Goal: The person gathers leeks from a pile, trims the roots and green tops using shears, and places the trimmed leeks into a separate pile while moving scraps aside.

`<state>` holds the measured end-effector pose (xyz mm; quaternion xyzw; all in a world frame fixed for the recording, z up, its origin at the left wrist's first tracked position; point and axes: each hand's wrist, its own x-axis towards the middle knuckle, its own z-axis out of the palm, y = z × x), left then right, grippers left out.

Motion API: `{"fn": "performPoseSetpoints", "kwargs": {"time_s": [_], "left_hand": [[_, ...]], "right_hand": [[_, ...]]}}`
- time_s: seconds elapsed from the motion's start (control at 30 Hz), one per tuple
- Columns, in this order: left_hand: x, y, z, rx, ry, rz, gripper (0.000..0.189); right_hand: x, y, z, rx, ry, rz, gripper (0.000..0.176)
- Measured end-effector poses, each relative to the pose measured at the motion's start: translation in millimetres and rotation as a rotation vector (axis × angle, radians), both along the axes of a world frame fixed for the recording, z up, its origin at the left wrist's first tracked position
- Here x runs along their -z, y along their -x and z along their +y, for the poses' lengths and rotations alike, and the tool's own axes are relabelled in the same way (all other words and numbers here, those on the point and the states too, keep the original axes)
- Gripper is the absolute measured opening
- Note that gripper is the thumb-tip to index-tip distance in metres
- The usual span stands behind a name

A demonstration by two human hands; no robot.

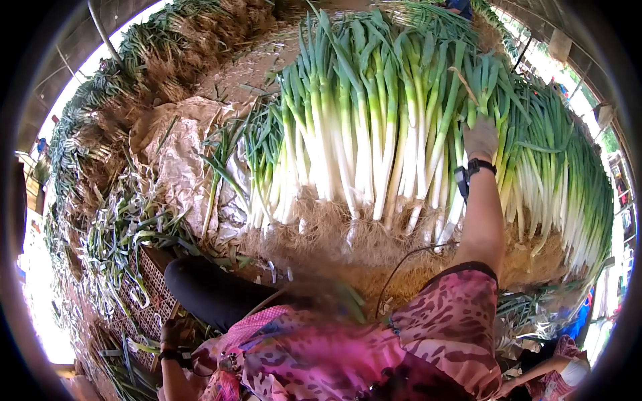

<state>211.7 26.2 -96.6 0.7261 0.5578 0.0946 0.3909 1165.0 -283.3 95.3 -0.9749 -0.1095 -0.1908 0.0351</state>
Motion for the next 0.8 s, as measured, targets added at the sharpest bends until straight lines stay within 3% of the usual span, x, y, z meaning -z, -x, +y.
{"fn": "performPoseSetpoints", "kwargs": {"time_s": [0.03, 0.1, 0.17, 0.23, 0.3, 0.37, 0.43, 0.5, 0.6, 0.67, 0.7, 0.73, 0.8], "left_hand": [[15.7, 24.4, 3.6, 0.188, -0.179, 0.031, 0.023], [14.3, 24.5, 5.5, 0.233, -0.177, -0.044, 0.026], [0.1, 27.2, 1.8, -0.061, 0.188, -0.253, 0.027], [-9.2, 27.3, -2.6, -0.247, 0.270, -0.184, 0.027], [-14.0, 28.1, -6.3, -0.311, 0.065, 0.161, 0.029], [-16.9, 32.6, -6.6, -0.294, 0.035, 0.122, 0.024], [-8.6, 42.7, -1.4, -0.302, 0.043, 0.099, 0.020], [9.2, 66.4, 13.6, -0.336, 0.087, 0.101, 0.016], [35.3, 84.3, 32.0, -0.268, 0.065, 0.149, 0.014], [31.5, 68.8, 31.4, -0.247, 0.079, 0.200, 0.014], [30.9, 59.5, 29.8, -0.234, 0.085, 0.226, 0.015], [15.8, 32.3, 20.9, -0.256, 0.129, 0.116, 0.019], [-4.4, -3.8, 6.6, -0.299, 0.242, -0.062, 0.022]], "right_hand": [[-5.6, -3.4, 5.6, -0.064, 0.061, -0.088, 0.053], [-12.6, -20.6, 19.5, -0.128, 0.177, -0.137, 0.048], [-17.0, -35.9, 33.7, -0.124, 0.198, -0.111, 0.045], [-18.2, -67.0, 46.1, -0.135, 0.059, -0.088, 0.041], [-29.4, -116.6, 50.1, -0.189, -0.197, -0.105, 0.037], [-62.0, -119.9, 55.1, -0.260, -0.427, -0.109, 0.034], [-124.2, -111.9, 48.2, -0.349, -0.404, -0.404, 0.031], [-167.2, -134.8, 29.7, -0.459, -0.166, -0.780, 0.032], [-223.9, -116.2, 27.1, -0.625, -0.147, -1.081, 0.035], [-228.0, -28.4, 58.0, -0.832, -0.491, -0.910, 0.035], [-221.9, 37.9, 79.2, -0.968, -0.785, -0.604, 0.035], [-201.9, 87.7, 97.2, -1.035, -0.881, -0.335, 0.034], [-128.7, 189.3, 130.4, -1.314, -0.616, 0.305, 0.033]]}}
